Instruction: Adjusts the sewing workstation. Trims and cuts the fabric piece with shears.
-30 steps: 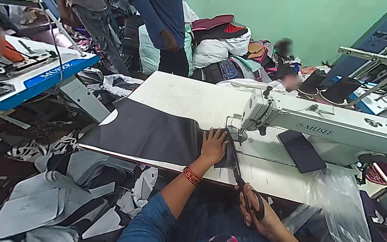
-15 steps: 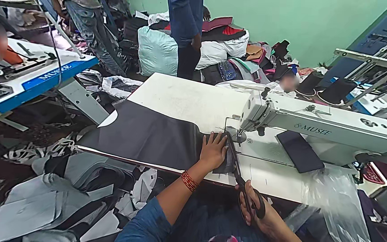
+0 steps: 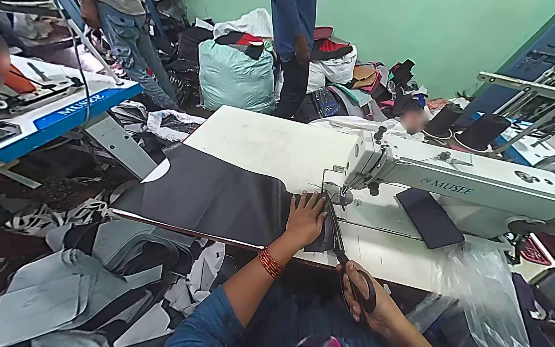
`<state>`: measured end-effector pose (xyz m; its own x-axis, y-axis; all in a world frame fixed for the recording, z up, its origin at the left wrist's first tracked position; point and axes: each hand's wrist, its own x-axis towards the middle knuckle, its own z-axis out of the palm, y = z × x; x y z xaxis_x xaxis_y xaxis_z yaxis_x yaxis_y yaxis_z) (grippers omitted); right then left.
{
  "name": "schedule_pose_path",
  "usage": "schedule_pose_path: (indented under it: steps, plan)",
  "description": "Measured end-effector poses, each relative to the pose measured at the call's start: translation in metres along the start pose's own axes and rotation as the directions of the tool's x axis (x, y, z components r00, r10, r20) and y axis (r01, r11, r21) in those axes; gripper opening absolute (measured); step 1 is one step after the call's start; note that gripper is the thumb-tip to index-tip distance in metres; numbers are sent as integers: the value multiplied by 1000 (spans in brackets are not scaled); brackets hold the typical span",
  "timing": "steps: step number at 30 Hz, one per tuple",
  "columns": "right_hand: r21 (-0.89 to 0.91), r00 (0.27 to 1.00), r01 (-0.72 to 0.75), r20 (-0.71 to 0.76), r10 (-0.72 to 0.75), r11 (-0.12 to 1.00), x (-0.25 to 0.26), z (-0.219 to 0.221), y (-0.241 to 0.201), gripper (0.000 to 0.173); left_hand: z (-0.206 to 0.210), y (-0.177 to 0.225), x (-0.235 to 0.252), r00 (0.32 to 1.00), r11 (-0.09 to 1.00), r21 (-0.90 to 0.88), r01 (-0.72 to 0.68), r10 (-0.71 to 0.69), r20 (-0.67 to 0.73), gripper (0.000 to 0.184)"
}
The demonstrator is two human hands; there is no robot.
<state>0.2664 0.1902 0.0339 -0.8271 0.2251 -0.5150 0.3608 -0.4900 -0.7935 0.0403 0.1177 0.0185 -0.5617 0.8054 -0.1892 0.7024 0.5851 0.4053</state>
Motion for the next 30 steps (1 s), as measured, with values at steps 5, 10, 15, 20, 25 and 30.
schedule_pose_path:
  steps: [5, 10, 15, 20, 25, 30]
  plan:
    - [13, 999, -22, 31, 21, 1000, -2, -7, -2, 50, -1, -8, -7, 1000, 1000, -5, -29, 29, -8, 57]
    - [-118, 988, -81, 121, 96, 990, -14, -29, -10, 62, -9, -36, -9, 998, 1000, -11, -8, 8, -58, 57]
    - [-280, 974, -91, 176, 145, 956, -27, -49, -8, 70, -15, -71, 11, 977, 1000, -4, -29, 27, -211, 56]
    - [-306, 966, -74, 214, 145, 949, -39, -67, -1, 65, -19, -74, 28, 948, 995, 9, -101, 99, -302, 48]
    - [-238, 969, 0, 240, 59, 971, -50, -80, 6, 62, -19, -40, 39, 956, 979, -68, -190, 169, -239, 47]
    - [-220, 979, 77, 203, -32, 972, -63, -93, 5, 62, -9, -9, 52, 975, 981, -52, -189, 181, -131, 51]
